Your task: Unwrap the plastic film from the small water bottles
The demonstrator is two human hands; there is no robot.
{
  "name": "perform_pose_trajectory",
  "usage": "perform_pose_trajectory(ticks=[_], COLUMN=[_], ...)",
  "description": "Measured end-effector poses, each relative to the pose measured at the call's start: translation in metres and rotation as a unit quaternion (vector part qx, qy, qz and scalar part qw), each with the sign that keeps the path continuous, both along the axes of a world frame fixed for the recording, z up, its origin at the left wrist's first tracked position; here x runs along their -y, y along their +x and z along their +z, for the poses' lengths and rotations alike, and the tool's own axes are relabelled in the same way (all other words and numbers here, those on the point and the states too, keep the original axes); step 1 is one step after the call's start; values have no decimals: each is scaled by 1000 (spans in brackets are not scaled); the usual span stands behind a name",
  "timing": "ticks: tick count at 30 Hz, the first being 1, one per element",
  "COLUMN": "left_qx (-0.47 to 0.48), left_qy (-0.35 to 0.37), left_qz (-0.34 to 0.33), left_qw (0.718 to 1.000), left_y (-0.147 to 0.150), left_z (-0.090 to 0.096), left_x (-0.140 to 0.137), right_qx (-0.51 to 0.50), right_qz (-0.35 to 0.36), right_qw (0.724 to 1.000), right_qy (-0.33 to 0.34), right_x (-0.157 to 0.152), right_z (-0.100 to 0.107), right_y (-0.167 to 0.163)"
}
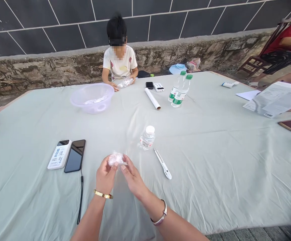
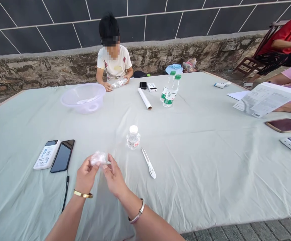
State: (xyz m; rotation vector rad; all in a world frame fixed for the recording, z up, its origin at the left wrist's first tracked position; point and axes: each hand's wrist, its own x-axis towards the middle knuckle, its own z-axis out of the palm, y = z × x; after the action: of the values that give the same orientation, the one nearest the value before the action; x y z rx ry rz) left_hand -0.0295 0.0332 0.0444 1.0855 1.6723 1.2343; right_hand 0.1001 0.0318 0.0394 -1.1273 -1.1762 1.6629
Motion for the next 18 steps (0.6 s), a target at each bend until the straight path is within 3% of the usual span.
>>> perform_pose_trajectory(ticks=[4, 7, 11, 14, 18], left_qx=[95, 96, 10, 17, 46], left_qy=[32, 61, 21, -15, -43], left_qz=[94, 93, 124, 153, 134], left_qw=[991, 989, 992, 988, 989], left_y=[-28, -51, -68, -74, -80], left_z=[21, 45, 78, 96, 107], left_x=[-66, -132, -216, -270, -323], right_qx=[86, 122, 161, 176, 173], right_qz=[8, 40, 90, 115, 143], right_qw=[996, 991, 980, 974, 970], right_qy=[23, 43, 69, 88, 98], right_x=[-2, 0, 2, 1, -2], right_z=[-12, -20, -32, -44, -57], right_y=[13, 16, 16, 17, 19])
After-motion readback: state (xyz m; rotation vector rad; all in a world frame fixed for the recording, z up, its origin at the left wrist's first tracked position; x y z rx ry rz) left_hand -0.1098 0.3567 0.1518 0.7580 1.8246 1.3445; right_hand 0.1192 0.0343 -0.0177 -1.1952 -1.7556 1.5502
